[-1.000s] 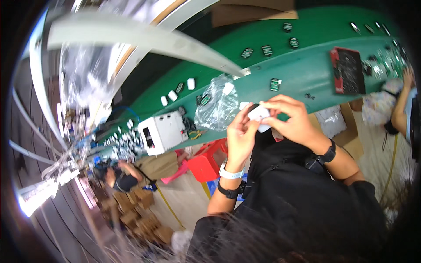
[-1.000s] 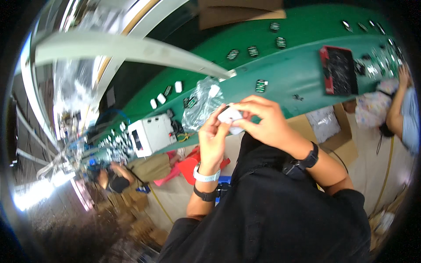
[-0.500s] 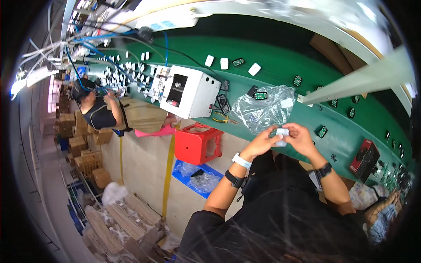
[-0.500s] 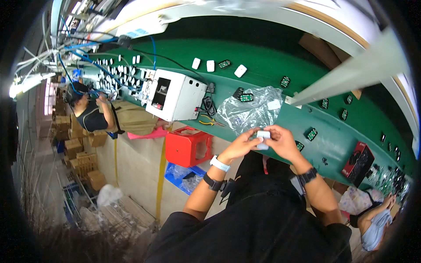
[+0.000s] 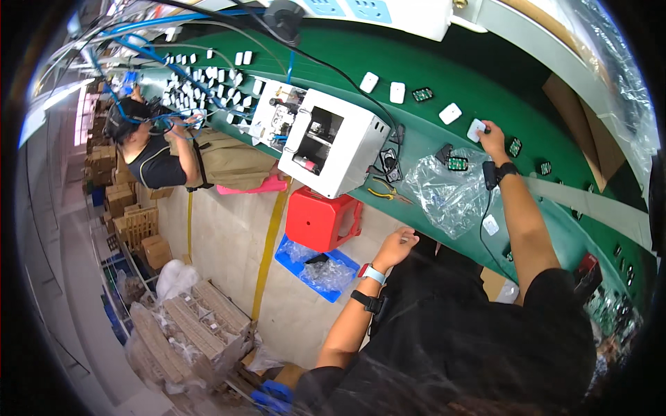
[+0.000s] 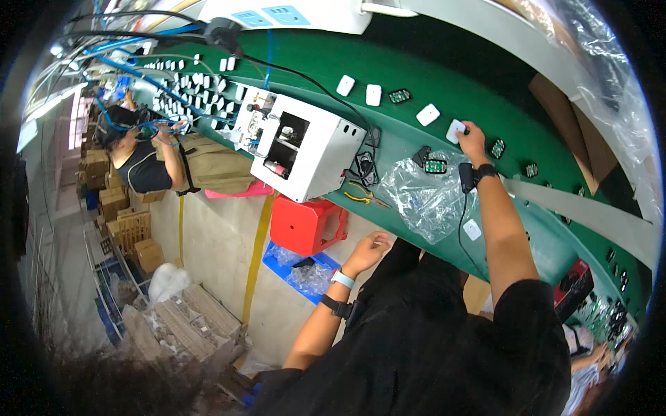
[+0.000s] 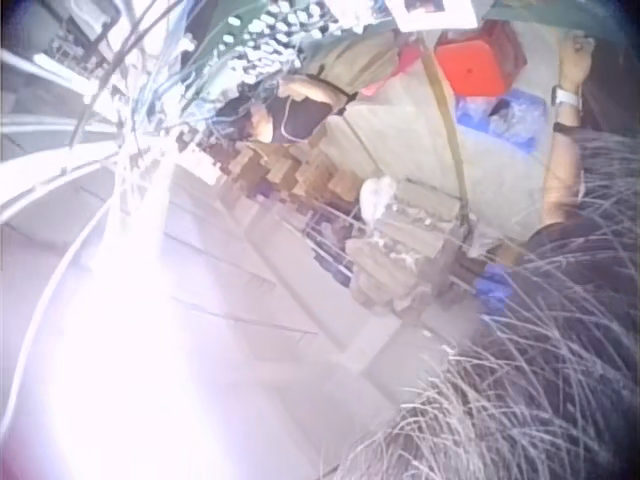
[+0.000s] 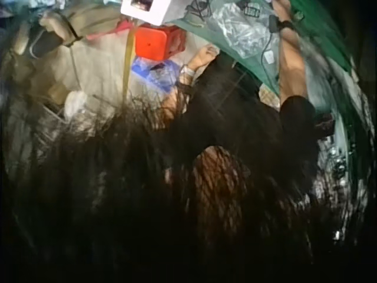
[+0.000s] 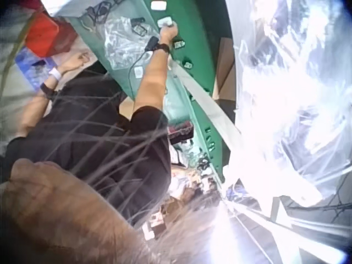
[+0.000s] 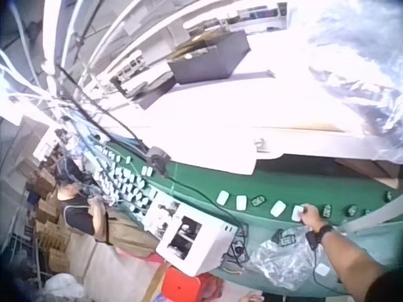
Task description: Assembling electronic components into plastic housings and preparing them for packaging.
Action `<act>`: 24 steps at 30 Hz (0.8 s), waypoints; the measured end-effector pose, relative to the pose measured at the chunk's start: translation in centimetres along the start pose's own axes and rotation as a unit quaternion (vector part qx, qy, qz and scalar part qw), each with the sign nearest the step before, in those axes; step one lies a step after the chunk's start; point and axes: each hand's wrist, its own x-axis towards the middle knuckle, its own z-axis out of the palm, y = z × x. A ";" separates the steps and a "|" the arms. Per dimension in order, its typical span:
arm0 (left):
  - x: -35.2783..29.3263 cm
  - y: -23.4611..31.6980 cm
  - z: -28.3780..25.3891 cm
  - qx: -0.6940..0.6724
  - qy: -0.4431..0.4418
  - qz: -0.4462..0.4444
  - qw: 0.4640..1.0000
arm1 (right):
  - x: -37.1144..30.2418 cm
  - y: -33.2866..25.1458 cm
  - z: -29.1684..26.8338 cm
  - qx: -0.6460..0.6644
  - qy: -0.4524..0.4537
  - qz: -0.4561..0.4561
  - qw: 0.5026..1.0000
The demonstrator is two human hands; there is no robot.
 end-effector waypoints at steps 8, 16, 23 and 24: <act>2.2 1.2 0.7 0.104 -0.055 0.041 0.992 | -3.0 -3.6 -3.2 -0.041 0.144 -0.019 0.989; 10.4 6.3 13.0 0.211 -0.127 0.218 0.944 | -22.6 -10.3 -14.2 0.220 0.096 -0.143 0.960; 19.5 7.2 21.7 0.443 0.003 0.446 0.777 | -42.8 -1.1 -22.4 0.133 0.097 0.040 0.986; 20.0 7.5 21.7 0.471 0.044 0.450 0.758 | -45.1 0.8 -23.3 0.108 0.091 0.087 0.986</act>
